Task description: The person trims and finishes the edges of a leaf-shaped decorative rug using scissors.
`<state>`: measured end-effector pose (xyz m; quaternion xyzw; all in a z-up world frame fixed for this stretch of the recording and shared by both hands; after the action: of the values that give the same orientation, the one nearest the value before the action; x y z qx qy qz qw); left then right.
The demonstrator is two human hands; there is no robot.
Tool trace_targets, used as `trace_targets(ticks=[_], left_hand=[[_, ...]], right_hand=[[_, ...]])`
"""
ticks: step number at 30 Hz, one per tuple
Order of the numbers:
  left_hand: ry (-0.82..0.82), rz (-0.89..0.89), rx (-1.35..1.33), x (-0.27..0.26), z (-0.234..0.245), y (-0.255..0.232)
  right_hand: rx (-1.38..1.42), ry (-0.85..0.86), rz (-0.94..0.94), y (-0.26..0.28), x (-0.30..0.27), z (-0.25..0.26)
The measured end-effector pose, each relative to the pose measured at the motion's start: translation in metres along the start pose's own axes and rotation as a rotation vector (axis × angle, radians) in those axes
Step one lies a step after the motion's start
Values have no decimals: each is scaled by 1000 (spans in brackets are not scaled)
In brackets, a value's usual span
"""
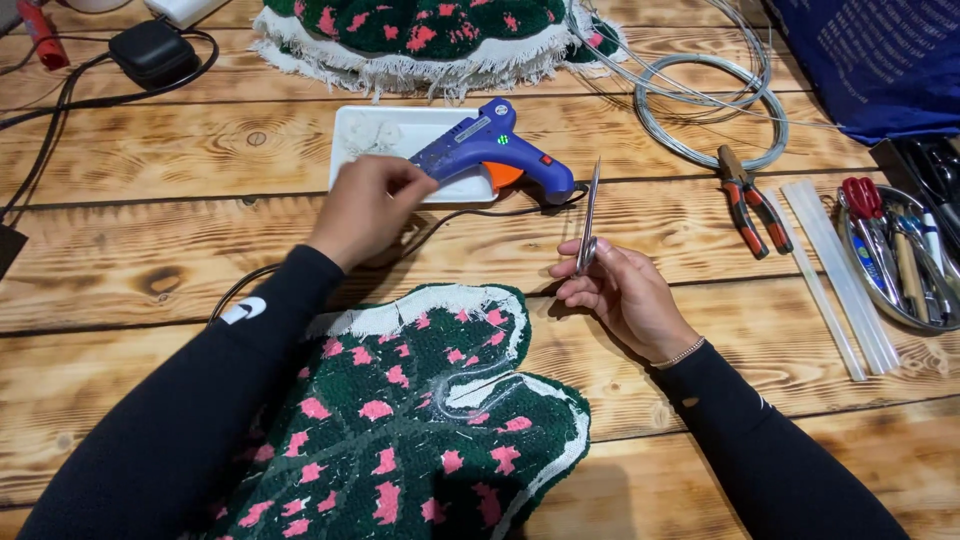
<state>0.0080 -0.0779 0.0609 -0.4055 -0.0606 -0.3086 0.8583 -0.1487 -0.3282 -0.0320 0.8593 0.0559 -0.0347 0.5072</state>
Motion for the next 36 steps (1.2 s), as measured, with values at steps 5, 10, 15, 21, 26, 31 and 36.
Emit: trace_targets(ticks=[5, 10, 15, 21, 26, 31, 36], left_hand=[[-107, 38, 116, 33, 35, 52], [-154, 121, 178, 44, 33, 86], [-187, 70, 166, 44, 26, 98], [-331, -56, 377, 28, 39, 35], [42, -115, 50, -13, -8, -46], [330, -103, -20, -61, -54, -80], [311, -169, 36, -85, -68, -87]], right_hand=[[116, 5, 6, 1, 1, 5], [229, 27, -14, -3, 2, 11], [292, 117, -14, -1, -1, 2], [125, 88, -18, -1, -5, 1], [18, 113, -45, 4, -8, -25], [-15, 152, -34, 0, -9, -27], [-153, 170, -92, -8, -9, -32]])
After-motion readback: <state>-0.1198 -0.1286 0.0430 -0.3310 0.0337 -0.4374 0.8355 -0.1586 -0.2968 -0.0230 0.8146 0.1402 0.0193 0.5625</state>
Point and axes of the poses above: each hand's wrist, its own x-axis towards the middle knuckle, its own z-axis out of the back of the hand, y = z × x, the point moved 10 cm from there along x, towards the middle knuckle, and after that the axes turned 2 degrees about x, right-handed, at the moved point
